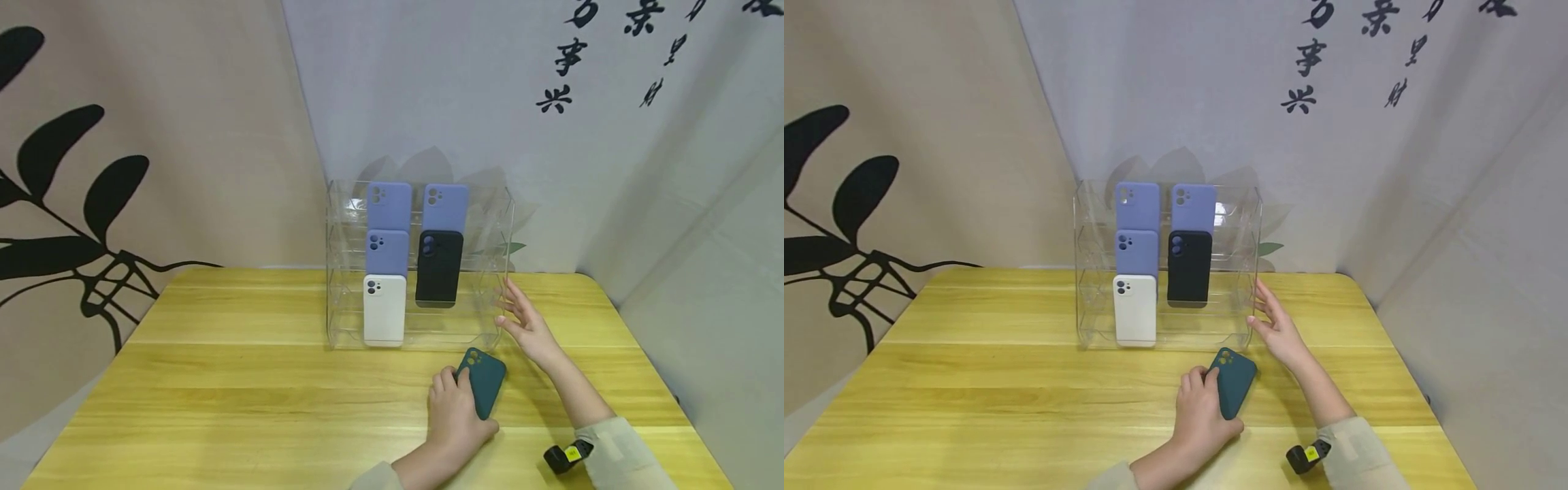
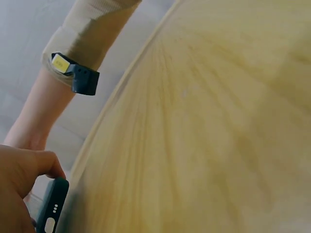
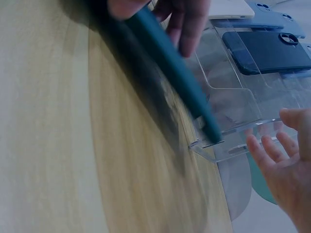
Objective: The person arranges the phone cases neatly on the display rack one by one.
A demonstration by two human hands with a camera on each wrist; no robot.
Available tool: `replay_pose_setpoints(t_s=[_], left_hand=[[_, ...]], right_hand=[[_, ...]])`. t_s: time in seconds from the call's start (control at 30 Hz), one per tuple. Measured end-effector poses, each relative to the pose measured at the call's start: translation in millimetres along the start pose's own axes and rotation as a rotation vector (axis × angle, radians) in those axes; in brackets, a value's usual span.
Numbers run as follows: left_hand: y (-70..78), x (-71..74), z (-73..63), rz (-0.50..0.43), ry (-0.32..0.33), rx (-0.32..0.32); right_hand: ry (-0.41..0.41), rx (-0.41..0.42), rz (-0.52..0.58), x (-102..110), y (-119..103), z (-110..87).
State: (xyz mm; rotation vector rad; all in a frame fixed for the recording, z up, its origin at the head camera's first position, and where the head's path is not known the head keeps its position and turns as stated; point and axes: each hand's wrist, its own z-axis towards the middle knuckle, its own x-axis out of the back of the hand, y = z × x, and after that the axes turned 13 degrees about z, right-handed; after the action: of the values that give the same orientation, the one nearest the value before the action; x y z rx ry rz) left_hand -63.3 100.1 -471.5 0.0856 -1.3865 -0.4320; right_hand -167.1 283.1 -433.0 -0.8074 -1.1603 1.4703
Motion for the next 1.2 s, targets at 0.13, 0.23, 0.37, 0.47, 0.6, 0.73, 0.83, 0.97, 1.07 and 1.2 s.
replay_pose_setpoints(t_s=[0.13, 0.23, 0.37, 0.47, 0.6, 0.73, 0.83, 0.97, 1.07, 1.2], left_hand=[[-1.3, 9.0, -0.4, -0.073, 0.04, 0.021], [-2.6, 17.7, -0.5, -0.145, 0.064, 0.038], [-4.0, 28.8, 2.7, -0.236, 0.13, 0.048], [-4.4, 36.2, 8.1, -0.274, 0.226, 0.036], [-4.6, 43.9, 19.5, -0.296, 0.376, 0.023], [-4.2, 51.8, 35.2, -0.307, 0.499, 0.038], [-4.3, 58.3, 47.8, -0.304, 0.548, 0.052], [-4.2, 64.7, 64.3, -0.307, 0.578, 0.059], [-3.2, 66.4, 76.0, -0.309, 0.597, 0.058], [-1.8, 63.1, 89.3, -0.293, 0.603, 0.08]], right_hand=[[0.007, -0.009, -0.008, -1, -2, 0.5], [0.005, -0.009, -0.011, -1, -3, 0.7], [0.002, -0.008, -0.003, -1, -2, 0.8], [0.0, -0.009, -0.005, 0, -2, 0.6], [-0.002, -0.002, -0.01, 0, -2, 0.1], [0.0, 0.007, 0.006, -1, 0, -0.2], [-0.005, 0.011, 0.023, -1, 1, -0.2], [-0.008, 0.011, 0.029, -1, 2, -0.4], [-0.004, 0.015, 0.019, -1, 2, -0.6], [-0.007, 0.021, 0.011, -1, 2, -0.8]])
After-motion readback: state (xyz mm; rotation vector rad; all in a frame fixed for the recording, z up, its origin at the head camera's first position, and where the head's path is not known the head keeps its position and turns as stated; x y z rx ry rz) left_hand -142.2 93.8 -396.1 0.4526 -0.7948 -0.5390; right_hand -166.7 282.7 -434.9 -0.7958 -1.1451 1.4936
